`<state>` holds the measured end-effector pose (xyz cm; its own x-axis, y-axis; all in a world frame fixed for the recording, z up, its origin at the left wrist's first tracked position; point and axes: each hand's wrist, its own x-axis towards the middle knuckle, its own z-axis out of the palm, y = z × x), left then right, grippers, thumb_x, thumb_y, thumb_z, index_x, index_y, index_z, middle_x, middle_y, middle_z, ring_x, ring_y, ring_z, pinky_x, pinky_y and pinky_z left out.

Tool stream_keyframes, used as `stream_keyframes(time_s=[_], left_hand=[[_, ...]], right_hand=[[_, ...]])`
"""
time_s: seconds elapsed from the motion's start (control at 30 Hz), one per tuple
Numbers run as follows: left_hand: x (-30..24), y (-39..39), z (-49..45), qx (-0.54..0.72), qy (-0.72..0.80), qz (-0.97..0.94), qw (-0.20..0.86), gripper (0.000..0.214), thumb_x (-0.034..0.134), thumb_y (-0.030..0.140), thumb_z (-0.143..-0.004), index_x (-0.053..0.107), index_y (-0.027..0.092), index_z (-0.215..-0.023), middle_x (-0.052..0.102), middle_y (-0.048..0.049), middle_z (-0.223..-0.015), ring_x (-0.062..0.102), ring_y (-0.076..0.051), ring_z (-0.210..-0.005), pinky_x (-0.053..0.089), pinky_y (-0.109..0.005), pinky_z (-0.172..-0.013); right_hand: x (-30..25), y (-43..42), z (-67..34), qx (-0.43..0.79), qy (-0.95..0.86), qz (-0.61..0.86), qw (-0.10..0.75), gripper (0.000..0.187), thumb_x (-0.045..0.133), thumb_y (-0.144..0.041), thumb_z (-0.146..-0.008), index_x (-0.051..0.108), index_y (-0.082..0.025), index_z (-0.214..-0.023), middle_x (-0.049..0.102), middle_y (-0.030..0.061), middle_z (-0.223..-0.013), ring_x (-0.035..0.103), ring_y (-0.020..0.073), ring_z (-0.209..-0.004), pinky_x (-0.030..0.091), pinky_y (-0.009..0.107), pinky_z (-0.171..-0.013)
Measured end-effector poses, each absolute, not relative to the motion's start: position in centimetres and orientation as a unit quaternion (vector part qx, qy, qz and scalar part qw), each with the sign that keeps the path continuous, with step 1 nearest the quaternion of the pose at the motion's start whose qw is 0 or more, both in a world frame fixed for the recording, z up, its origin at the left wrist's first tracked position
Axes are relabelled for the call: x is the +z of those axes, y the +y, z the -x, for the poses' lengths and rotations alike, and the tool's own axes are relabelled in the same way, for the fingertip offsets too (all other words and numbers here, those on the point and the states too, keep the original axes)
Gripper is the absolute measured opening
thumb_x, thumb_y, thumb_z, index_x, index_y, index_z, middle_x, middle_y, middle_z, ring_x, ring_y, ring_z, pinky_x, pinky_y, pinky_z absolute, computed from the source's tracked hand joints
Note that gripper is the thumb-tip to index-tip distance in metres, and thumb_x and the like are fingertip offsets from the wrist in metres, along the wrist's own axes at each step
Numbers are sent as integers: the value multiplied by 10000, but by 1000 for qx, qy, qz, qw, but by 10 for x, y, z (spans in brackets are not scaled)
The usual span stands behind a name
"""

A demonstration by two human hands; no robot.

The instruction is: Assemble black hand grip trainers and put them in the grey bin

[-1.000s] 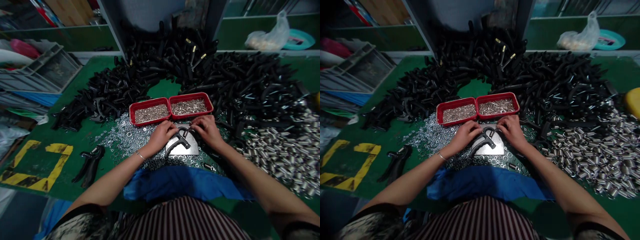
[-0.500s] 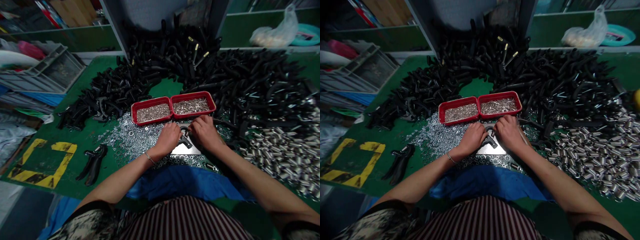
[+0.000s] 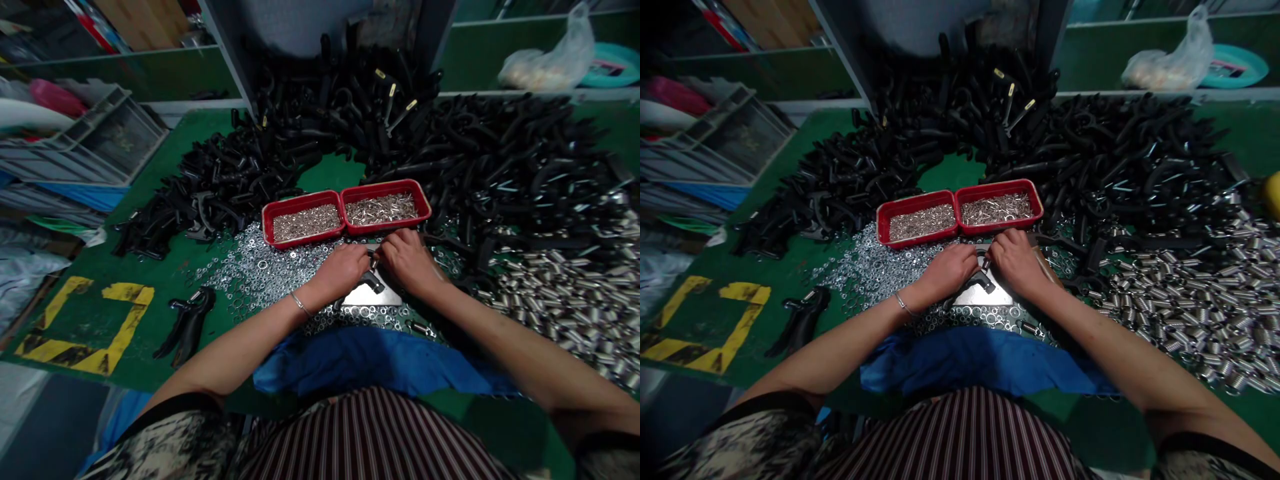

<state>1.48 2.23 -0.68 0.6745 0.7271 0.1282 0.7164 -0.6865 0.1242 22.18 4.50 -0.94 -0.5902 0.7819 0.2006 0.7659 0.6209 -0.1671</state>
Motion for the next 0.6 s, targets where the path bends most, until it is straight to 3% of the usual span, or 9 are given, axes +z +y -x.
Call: stream_keyframes(time_s=[0.1,0.17,0.23,0.33,0.47,0.6], left_hand=[[-10,6,-12,72,389,-918,27,344,380,316,-1068,668,132,-1107,657,-119,-1148,560,-256,-1074,433,-403,-937],[-11,-7,-11,57,391,-918,16,339,391,298,-1064,642,123,-1211,630,-134,-1271,542,-265,-1135,426,-410,-956],[-12,-17,-12,36,387,-921,3,342,377,233,-1058,631,114,-1254,592,-148,-1360,529,-271,-1176,421,-414,-965],[-13,-24,-14,14,385,-923,-8,377,336,188,-1054,638,98,-1262,570,-153,-1406,522,-273,-1198,415,-419,-989],[-16,-27,-16,37,426,-904,-9,415,339,202,-1058,555,90,-1393,559,-137,-1437,491,-268,-1263,375,-410,-1076],[-16,-33,-16,54,467,-883,-6,441,371,244,-1053,504,116,-1454,502,-155,-1498,436,-313,-1337,336,-466,-1109]], right_hand=[[0,36,-239,17,-878,459,134,286,513,-382,-998,670,-167,-1101,636,173,-1124,469,350,-1076,376,484,-897],[5,24,-259,-41,-846,521,103,373,564,-434,-964,652,-111,-1127,611,233,-1140,471,384,-1072,384,501,-864],[6,10,-280,-93,-817,568,35,418,557,-464,-954,659,-65,-1020,603,267,-1038,485,406,-1028,391,502,-811],[4,-3,-304,-93,-815,571,-26,380,502,-433,-972,648,-100,-858,610,238,-937,523,396,-981,404,479,-773],[14,-10,-308,65,-807,581,88,303,499,-447,-973,589,-159,-1003,662,155,-919,609,303,-854,459,398,-721],[33,-22,-289,222,-771,576,158,379,429,-503,-1009,511,-198,-1218,703,89,-860,657,243,-696,466,326,-618]])
